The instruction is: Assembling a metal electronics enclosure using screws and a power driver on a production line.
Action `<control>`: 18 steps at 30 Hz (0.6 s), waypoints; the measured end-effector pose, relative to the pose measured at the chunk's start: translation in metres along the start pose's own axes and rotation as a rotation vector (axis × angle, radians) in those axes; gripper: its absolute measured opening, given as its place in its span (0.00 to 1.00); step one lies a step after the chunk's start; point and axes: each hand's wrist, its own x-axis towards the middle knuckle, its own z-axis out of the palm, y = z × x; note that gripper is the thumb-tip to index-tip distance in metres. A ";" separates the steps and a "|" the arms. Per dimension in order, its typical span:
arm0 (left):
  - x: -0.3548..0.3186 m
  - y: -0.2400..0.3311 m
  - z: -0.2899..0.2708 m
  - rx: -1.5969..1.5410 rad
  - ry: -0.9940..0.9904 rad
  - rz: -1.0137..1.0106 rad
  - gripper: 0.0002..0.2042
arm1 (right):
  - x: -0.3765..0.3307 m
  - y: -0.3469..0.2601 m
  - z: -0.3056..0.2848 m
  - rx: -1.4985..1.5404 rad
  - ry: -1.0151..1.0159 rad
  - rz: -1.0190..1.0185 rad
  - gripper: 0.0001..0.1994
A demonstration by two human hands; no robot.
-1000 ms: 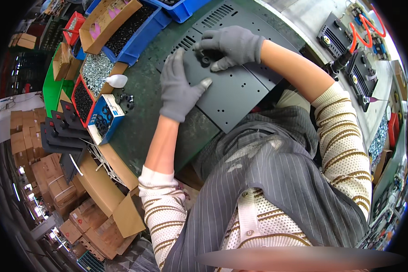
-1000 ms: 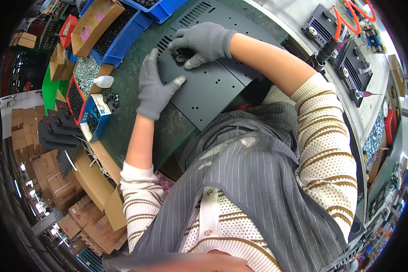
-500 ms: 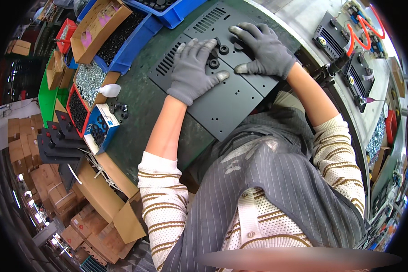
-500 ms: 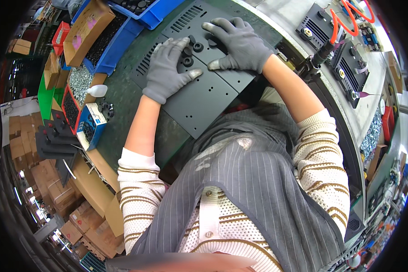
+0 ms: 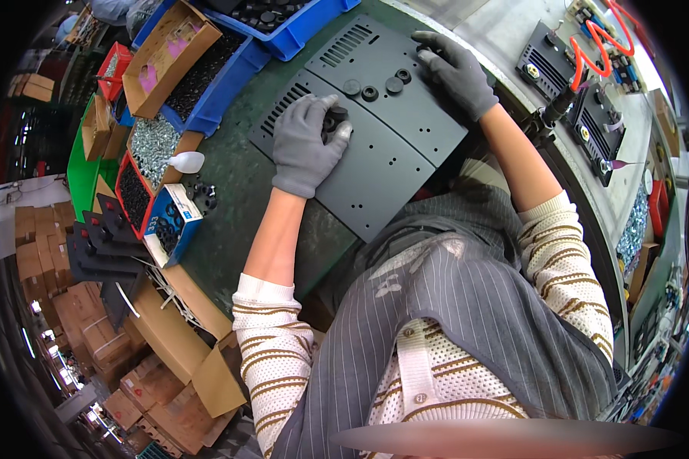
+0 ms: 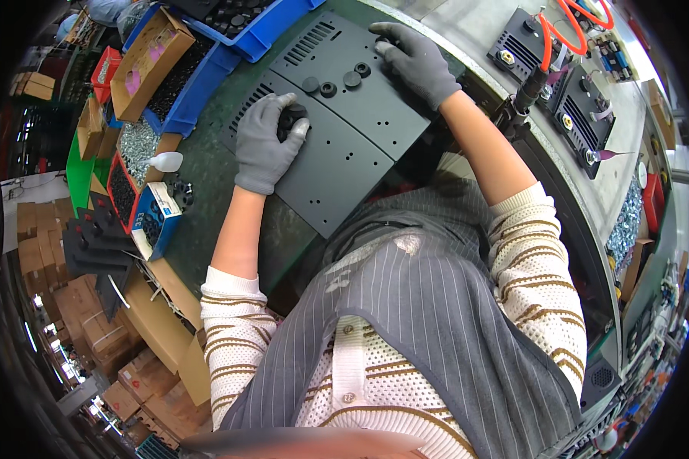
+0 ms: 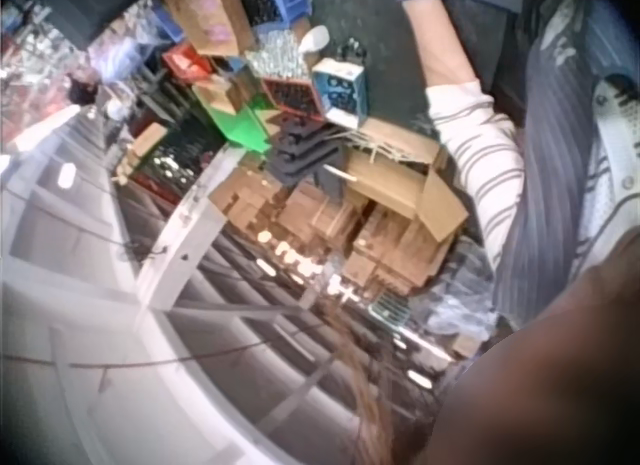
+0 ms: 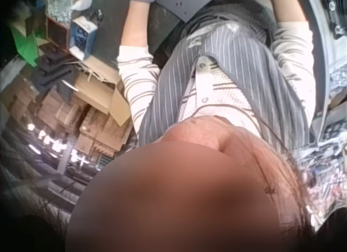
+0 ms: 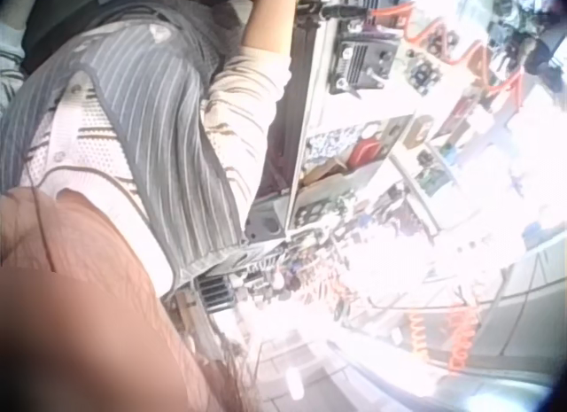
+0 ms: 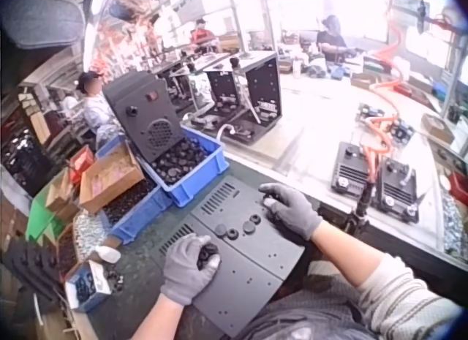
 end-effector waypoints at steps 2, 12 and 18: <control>0.000 0.000 -0.003 -0.008 0.036 0.007 0.18 | 0.008 0.002 0.000 0.075 -0.019 -0.027 0.16; 0.014 0.002 -0.011 0.167 -0.042 0.030 0.13 | 0.130 -0.083 0.043 0.258 -0.186 0.010 0.20; 0.035 -0.008 -0.007 0.192 -0.123 -0.221 0.12 | 0.120 -0.107 0.059 0.381 -0.102 -0.234 0.21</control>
